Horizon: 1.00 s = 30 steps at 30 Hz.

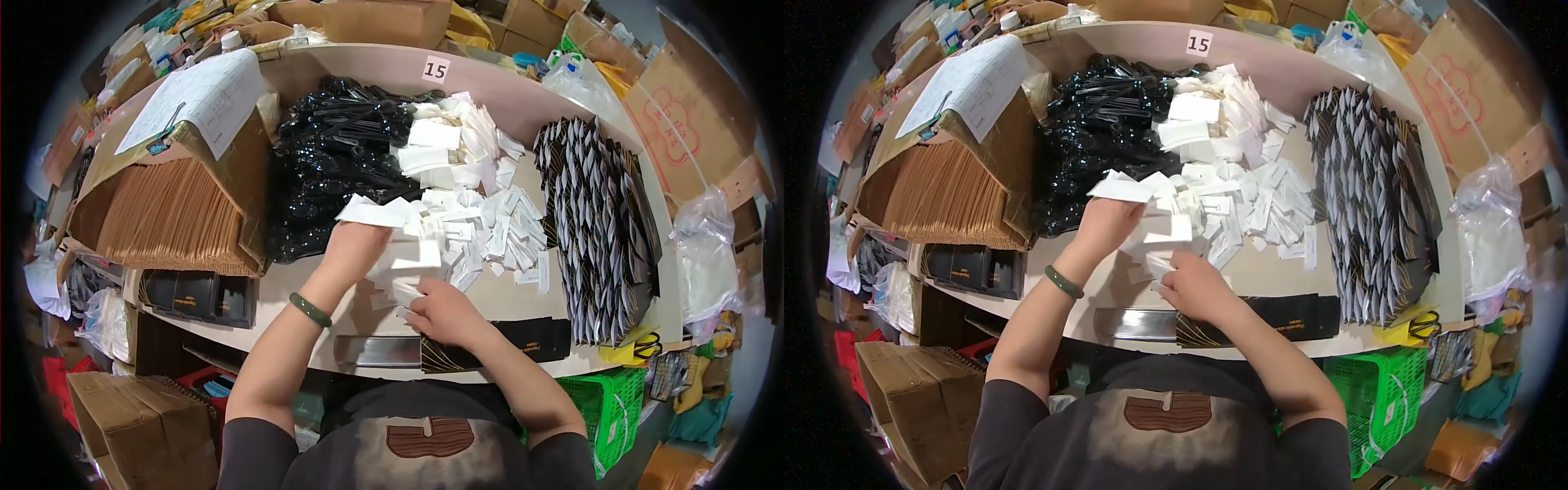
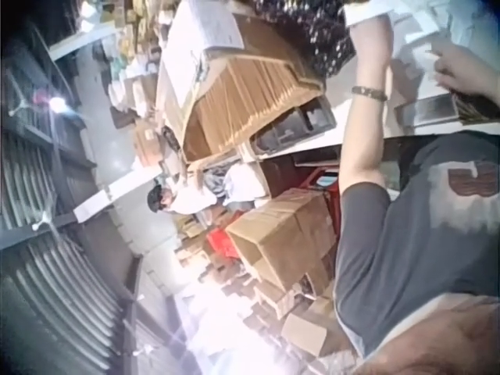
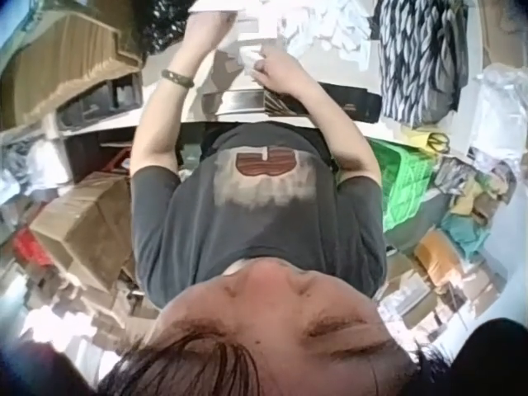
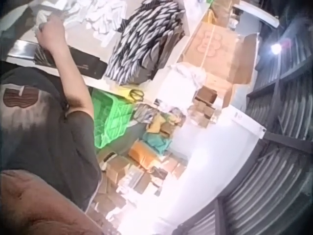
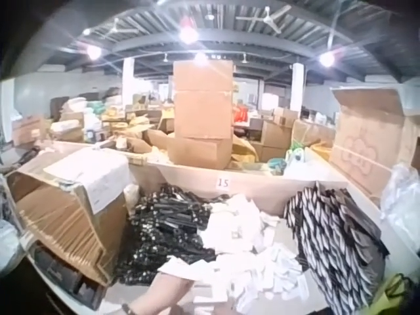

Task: Packaging small white components into black plastic pouches at a sorting station.

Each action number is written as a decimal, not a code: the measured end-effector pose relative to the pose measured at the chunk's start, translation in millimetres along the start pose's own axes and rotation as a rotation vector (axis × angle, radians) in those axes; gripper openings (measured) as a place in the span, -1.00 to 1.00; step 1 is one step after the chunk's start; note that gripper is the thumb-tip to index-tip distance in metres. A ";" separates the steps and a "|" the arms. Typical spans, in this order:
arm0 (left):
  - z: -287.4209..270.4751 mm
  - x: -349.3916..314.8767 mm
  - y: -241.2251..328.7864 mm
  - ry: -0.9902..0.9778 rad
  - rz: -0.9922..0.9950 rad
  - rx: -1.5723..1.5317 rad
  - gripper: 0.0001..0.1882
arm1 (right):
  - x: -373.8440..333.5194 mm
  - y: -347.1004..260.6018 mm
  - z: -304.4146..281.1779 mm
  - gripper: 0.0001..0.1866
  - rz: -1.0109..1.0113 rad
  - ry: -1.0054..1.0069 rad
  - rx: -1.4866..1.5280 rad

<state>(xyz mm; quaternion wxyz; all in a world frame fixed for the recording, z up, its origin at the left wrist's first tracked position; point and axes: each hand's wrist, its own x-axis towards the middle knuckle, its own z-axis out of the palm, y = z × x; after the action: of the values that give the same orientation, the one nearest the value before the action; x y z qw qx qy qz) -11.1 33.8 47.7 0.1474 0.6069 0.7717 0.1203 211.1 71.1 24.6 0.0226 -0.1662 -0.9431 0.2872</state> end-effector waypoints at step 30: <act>-34.8 -19.4 -82.1 0.460 0.207 0.453 -0.90 | -16.1 -31.1 52.1 -0.57 -0.411 0.266 -0.041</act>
<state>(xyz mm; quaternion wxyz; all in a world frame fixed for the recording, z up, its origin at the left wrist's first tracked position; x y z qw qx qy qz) -93.7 -4.5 51.7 -0.1822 0.6562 0.7262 0.0939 209.8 13.8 -0.9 0.2013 -0.0077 -0.9514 0.2330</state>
